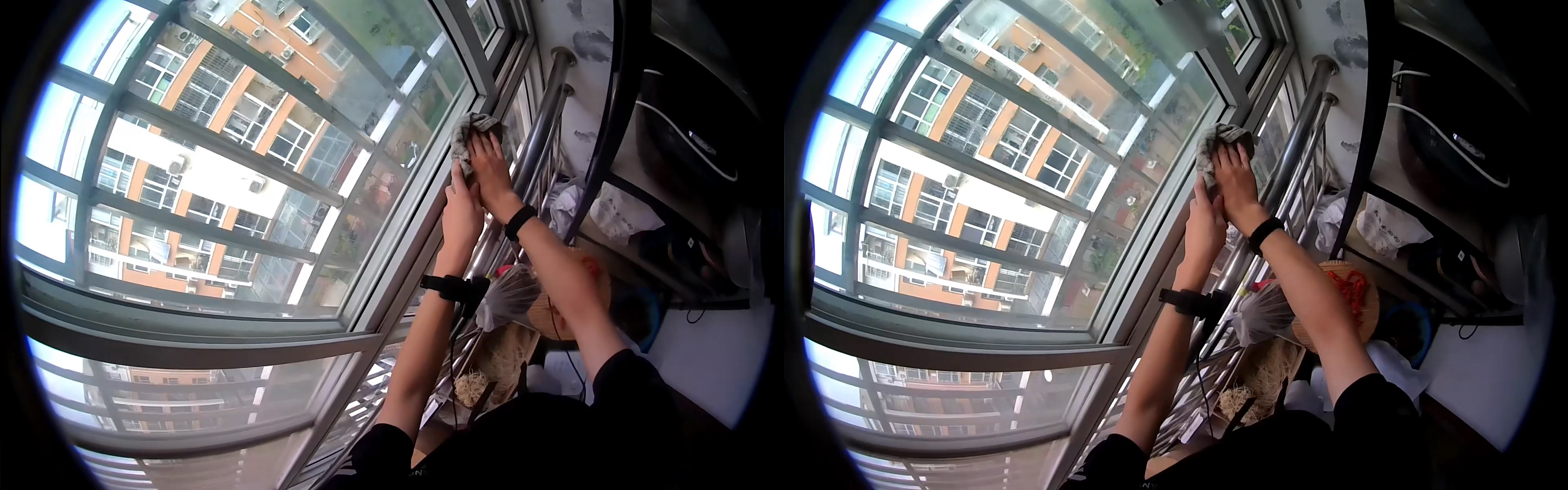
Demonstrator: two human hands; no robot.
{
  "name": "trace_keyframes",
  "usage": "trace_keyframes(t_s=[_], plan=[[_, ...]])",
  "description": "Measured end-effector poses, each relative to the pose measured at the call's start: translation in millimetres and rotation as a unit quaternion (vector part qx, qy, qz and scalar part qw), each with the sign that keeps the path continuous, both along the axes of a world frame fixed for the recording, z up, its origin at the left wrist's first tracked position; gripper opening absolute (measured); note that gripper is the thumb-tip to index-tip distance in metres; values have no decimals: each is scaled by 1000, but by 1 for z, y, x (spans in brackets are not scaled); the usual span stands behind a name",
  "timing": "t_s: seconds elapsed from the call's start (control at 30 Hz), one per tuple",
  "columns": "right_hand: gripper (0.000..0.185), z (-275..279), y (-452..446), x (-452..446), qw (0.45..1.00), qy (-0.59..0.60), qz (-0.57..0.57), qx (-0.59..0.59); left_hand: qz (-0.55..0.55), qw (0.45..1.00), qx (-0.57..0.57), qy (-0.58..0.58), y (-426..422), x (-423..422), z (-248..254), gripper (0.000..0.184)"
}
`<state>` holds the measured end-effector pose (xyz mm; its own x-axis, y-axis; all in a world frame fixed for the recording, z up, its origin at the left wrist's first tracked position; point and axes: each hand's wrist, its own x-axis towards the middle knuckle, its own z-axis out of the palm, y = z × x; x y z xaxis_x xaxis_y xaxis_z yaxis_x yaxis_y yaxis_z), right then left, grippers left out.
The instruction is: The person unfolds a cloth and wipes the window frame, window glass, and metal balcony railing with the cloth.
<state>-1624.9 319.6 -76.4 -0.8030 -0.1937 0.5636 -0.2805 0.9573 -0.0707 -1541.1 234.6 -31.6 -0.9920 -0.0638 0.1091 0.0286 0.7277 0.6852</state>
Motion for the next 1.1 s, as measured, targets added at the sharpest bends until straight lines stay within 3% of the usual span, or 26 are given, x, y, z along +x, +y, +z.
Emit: trace_keyframes(t_s=[0.2,0.4,0.53,0.7,0.77,0.87,0.93,0.97,1.0,1.03,1.07,1.1], plan=[[46,-11,16,-37,999,25,-21,26,-39,997,62,7,9,-28,6,56],[51,0,7,-2,985,6,63,-160,-25,999,26,11,3,5,30,57],[51,-10,-26,72,958,-25,146,-247,16,999,-15,-33,-18,91,33,58],[36,-7,-107,210,955,-15,236,-179,86,995,53,-26,-84,244,6,54],[39,13,-128,261,943,-21,277,-186,97,988,118,-13,-110,295,4,52],[47,19,-150,311,934,-69,312,-160,110,989,98,-12,-136,344,6,52],[50,6,-166,333,935,-76,292,-187,93,990,96,38,-157,362,-20,52],[56,-2,-171,347,941,-82,258,-202,100,993,61,2,-153,373,5,53],[57,-26,-181,358,929,-158,242,-229,116,992,25,-49,-155,381,13,55],[66,-21,-176,369,860,-351,251,-271,97,994,-10,-58,-161,391,7,56],[63,-42,-177,379,852,-400,259,-215,77,994,-44,-66,-168,404,-1,57],[60,-91,-184,398,904,-267,307,-131,83,987,-50,-129,-169,421,-1,59]])
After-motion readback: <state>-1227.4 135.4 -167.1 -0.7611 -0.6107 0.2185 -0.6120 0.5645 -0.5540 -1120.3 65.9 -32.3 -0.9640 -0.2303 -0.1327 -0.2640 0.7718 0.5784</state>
